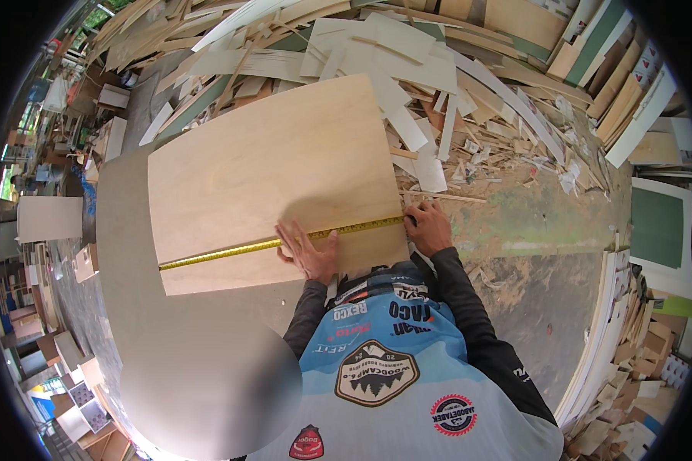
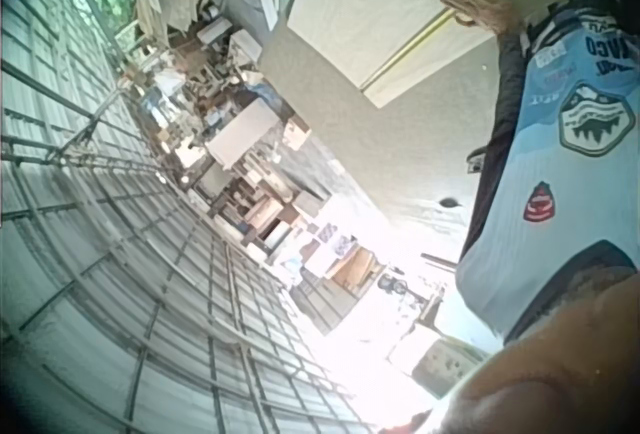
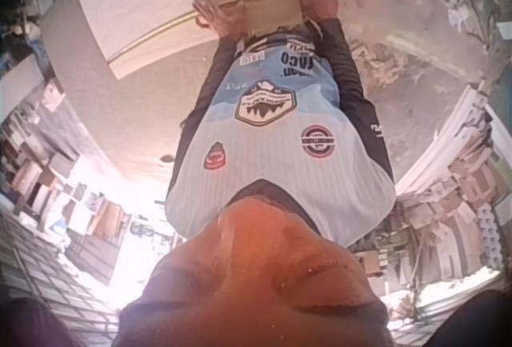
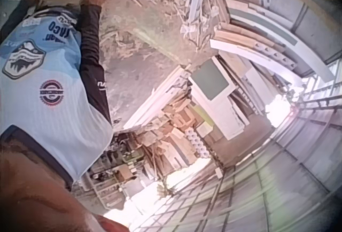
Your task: The person uses a tape measure to measure the length and width of various pieces of wood, including rectangular boards and curved pieces, in a workshop.
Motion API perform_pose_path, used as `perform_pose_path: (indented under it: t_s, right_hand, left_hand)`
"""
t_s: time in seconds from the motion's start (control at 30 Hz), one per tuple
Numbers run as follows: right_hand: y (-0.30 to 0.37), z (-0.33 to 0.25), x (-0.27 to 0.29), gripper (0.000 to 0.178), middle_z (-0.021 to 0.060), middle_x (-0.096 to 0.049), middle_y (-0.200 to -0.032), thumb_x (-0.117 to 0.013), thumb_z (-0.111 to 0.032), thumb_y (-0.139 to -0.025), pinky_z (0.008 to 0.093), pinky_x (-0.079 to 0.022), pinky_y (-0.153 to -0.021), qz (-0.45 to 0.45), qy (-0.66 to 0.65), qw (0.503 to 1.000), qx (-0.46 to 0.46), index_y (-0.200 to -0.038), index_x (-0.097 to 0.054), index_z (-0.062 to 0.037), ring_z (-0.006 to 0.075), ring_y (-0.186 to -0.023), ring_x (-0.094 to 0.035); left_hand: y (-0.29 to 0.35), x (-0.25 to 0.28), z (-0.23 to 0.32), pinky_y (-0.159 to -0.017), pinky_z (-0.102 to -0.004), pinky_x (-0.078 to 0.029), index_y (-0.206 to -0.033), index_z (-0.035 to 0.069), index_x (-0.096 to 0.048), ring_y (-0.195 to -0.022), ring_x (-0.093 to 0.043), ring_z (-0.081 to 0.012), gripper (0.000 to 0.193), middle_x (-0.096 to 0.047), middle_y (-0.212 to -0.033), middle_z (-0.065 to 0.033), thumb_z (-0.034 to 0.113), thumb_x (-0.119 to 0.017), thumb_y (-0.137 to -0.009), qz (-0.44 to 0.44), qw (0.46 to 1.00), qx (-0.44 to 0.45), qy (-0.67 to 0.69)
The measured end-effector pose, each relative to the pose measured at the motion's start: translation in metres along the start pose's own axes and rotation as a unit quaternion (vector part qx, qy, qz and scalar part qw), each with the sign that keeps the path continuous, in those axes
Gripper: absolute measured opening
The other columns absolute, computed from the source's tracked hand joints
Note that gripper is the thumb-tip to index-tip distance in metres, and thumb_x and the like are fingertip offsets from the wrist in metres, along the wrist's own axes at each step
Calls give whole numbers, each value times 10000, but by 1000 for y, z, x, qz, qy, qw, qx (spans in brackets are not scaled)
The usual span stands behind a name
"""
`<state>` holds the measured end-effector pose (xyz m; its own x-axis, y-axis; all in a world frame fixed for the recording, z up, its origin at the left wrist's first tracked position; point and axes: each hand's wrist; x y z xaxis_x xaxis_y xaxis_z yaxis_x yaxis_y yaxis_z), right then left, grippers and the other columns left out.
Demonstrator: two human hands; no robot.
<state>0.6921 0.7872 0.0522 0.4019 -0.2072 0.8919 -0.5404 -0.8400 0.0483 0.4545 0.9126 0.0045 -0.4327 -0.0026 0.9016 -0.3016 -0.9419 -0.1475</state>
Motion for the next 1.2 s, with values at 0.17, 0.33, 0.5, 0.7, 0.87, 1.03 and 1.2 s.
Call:
perform_pose_path:
  t_s: [0.17, 0.33, 0.5, 0.7, 0.87, 1.03, 1.2]
  right_hand:
    - [0, 2, -1, 149, 78, -612, -892, -616, -241, -829, 412, -475, -802, -7, -9, 1000, -7, -912, -682, -137, 298, -938, -554]
    - [-2, 4, -2, 153, 81, -617, -900, -616, -238, -829, 419, -478, -790, -15, -12, 1000, -5, -916, -684, -133, 303, -933, -559]
    - [-4, 3, 0, 153, 86, -616, -895, -615, -235, -830, 426, -475, -790, -18, -18, 1000, -4, -910, -687, -126, 311, -931, -555]
    - [-13, 3, 1, 155, 89, -615, -891, -612, -232, -833, 430, -474, -791, -14, -13, 1000, 5, -911, -690, -123, 316, -927, -551]
    - [-19, 0, 4, 147, 88, -613, -884, -616, -227, -831, 430, -481, -787, -10, -15, 1000, 1, -905, -692, -125, 313, -911, -558]
    - [-24, 2, 2, 142, 88, -611, -876, -625, -219, -827, 429, -483, -785, -3, -21, 1000, 2, -909, -695, -127, 309, -904, -560]
    - [-26, 4, 2, 160, 73, -637, -940, -626, -237, -816, 416, -499, -784, 1, -10, 1000, -2, -924, -710, -155, 297, -942, -565]
  left_hand:
    - [0, 14, -31, -1084, -604, -64, -1513, 36, -153, -1471, 18, -354, 1163, -15, -1573, -249, 744, -605, -709, 40, 991, 123, -42]
    - [-3, 21, -66, -1089, -581, -74, -1517, 27, -114, -1464, 36, -373, 1229, -16, -1569, -260, 813, -566, -687, 18, 978, 205, -43]
    - [-7, 22, -70, -1096, -559, -66, -1512, 10, -109, -1462, 27, -379, 1250, -34, -1566, -268, 830, -552, -680, -2, 977, 207, -51]
    - [-15, 24, -65, -1100, -556, -64, -1515, 18, -107, -1464, 23, -373, 1242, -26, -1570, -259, 826, -551, -683, -1, 980, 195, -47]
    - [-26, 22, -61, -1100, -550, -72, -1521, 42, -118, -1466, 26, -369, 1222, -21, -1577, -239, 815, -559, -684, -15, 974, 214, -72]
    - [-28, 21, -59, -1100, -549, -69, -1526, 60, -118, -1468, 28, -359, 1226, -10, -1583, -223, 829, -549, -673, -7, 973, 216, -80]
    - [-30, 19, -58, -1103, -552, -54, -1528, 73, -122, -1472, 15, -343, 1249, -9, -1587, -213, 867, -521, -650, -3, 971, 221, -86]
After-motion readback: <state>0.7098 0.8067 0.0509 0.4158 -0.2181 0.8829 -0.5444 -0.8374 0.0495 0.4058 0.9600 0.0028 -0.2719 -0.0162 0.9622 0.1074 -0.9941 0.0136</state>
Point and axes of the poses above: each hand's wrist, its own y-axis away from the middle knuckle, its own x-axis out of the back of the hand, z = x × y
